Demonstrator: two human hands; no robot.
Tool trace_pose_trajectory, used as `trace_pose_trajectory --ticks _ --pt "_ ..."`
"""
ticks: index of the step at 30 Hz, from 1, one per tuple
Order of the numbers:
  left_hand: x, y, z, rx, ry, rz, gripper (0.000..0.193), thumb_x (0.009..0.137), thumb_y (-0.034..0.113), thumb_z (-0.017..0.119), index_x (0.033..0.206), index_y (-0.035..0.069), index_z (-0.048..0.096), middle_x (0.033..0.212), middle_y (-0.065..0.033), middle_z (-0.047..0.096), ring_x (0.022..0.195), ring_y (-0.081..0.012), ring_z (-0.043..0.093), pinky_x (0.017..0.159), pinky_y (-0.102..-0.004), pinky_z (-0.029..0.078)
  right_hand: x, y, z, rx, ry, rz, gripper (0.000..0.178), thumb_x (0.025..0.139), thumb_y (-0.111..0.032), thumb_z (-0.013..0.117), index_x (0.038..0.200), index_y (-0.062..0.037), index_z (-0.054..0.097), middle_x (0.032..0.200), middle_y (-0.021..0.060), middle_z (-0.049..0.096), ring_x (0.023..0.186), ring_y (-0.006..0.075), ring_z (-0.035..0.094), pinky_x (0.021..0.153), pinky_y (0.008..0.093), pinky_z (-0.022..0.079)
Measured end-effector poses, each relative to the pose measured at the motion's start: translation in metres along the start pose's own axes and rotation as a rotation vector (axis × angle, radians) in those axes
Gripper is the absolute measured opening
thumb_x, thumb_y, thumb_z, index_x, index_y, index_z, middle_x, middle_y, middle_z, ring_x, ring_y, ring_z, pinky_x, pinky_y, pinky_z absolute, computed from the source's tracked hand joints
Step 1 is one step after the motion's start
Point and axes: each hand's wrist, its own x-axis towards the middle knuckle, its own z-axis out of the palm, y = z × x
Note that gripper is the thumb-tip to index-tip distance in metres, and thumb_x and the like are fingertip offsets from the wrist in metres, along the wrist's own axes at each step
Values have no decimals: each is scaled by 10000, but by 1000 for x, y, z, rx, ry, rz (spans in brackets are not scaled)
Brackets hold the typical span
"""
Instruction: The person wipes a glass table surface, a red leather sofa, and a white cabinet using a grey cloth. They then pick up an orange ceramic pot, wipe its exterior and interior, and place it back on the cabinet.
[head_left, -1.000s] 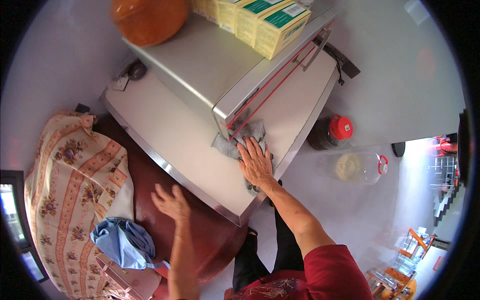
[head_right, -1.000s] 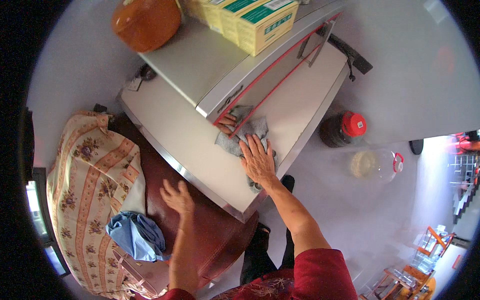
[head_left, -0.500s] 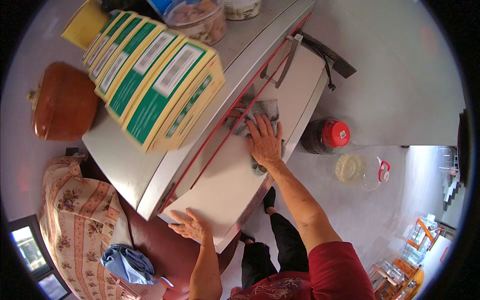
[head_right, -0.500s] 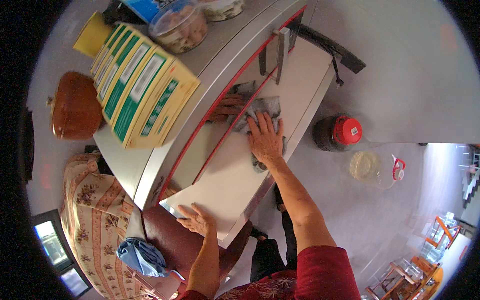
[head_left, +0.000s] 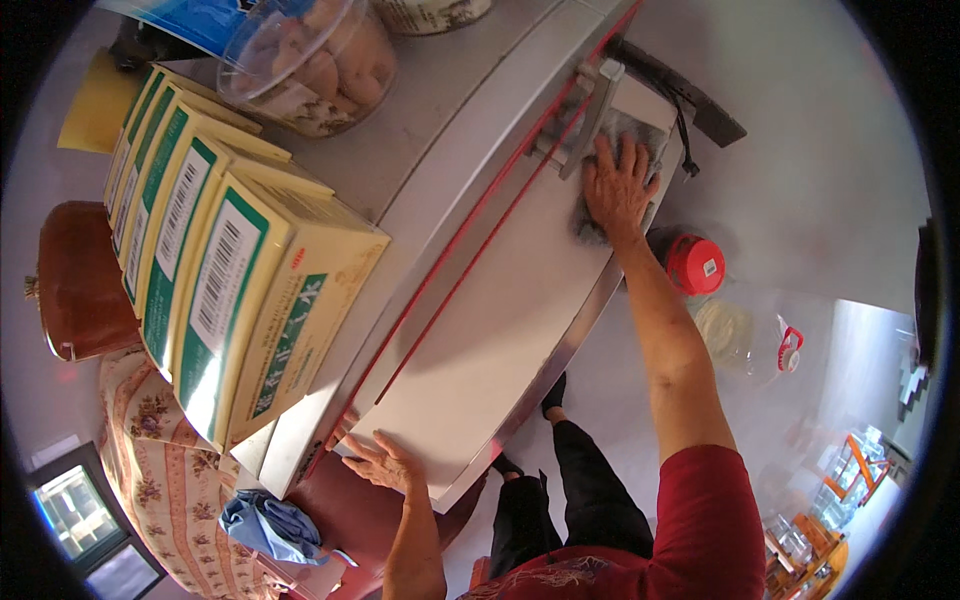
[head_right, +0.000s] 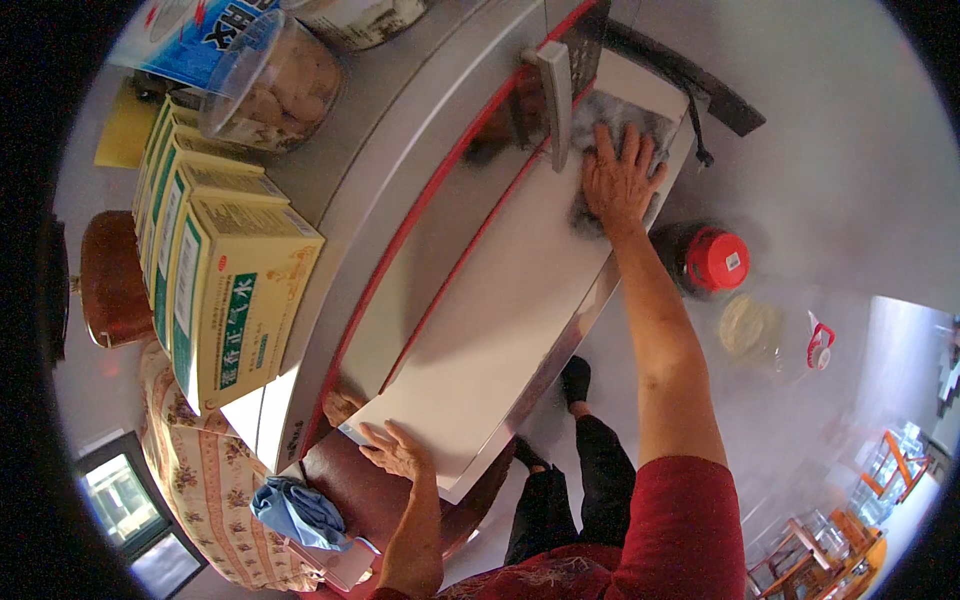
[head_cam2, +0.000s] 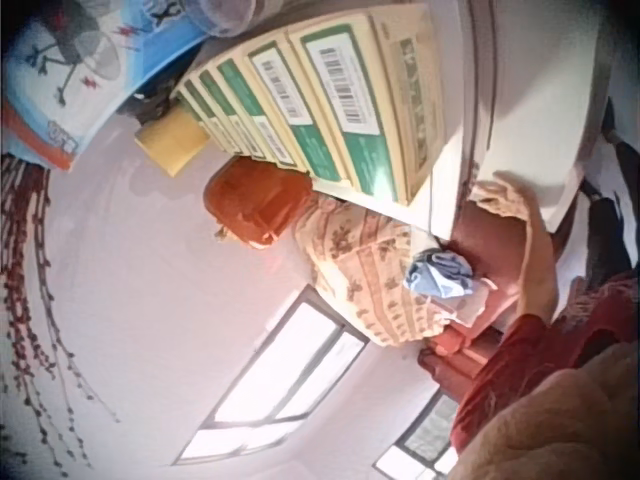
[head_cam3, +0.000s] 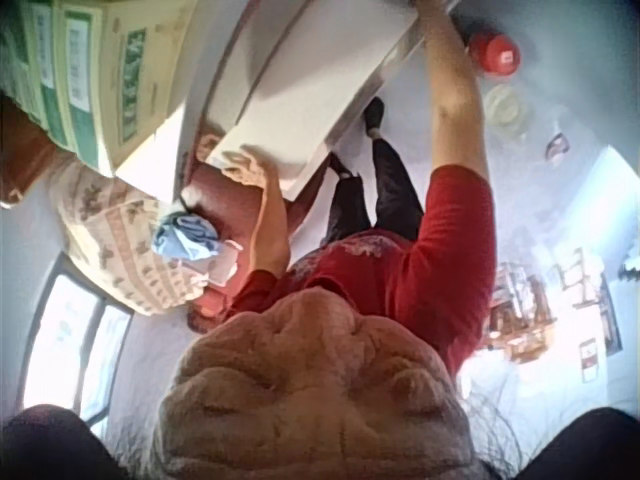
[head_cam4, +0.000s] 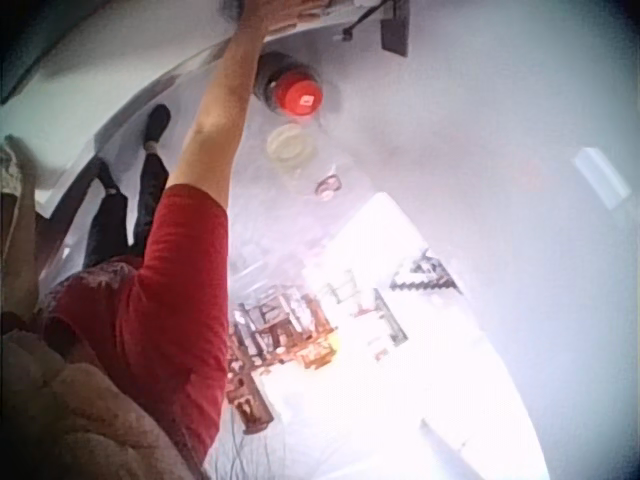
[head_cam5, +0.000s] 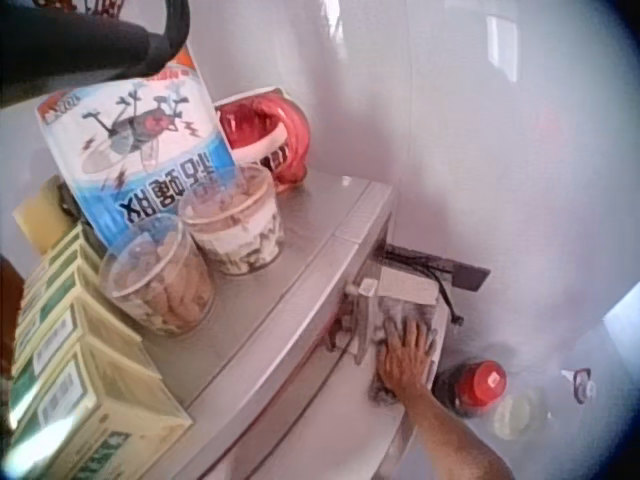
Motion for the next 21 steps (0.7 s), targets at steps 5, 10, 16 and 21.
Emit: trace_pose_trajectory --ticks 5,10,16,21 --pt "-1 -1 1 -5 -13 -13 699 876 672 332 1458 304 211 1475 -268 140 1361 -393 200 1062 -516 242 -18 7 12 -66 185 153 521 874 -317 518 1345 -146 379 1408 170 296 1280 402 301 964 631 286" --pt "-4 5 -4 6 -6 9 709 875 683 305 1455 285 219 1461 -291 159 1362 -394 199 1047 -525 265 -58 8 -1 261 98 518 543 891 -305 501 1338 -57 317 1297 248 419 1135 444 464 870 528 425" --pt "-1 0 0 -11 -52 -7 753 852 727 267 1462 295 173 1477 -289 107 1375 -395 166 1036 -556 259 -165 -10 -3 676 56 597 523 922 -237 458 1338 19 272 1182 277 523 1031 421 540 846 471 434" --pt "3 -5 6 -20 -68 -18 757 842 747 237 1458 312 164 1482 -296 66 1367 -443 153 1044 -580 246 -287 -80 -30 652 -17 488 582 891 -133 492 1401 6 249 1275 332 369 1148 468 408 941 491 361"
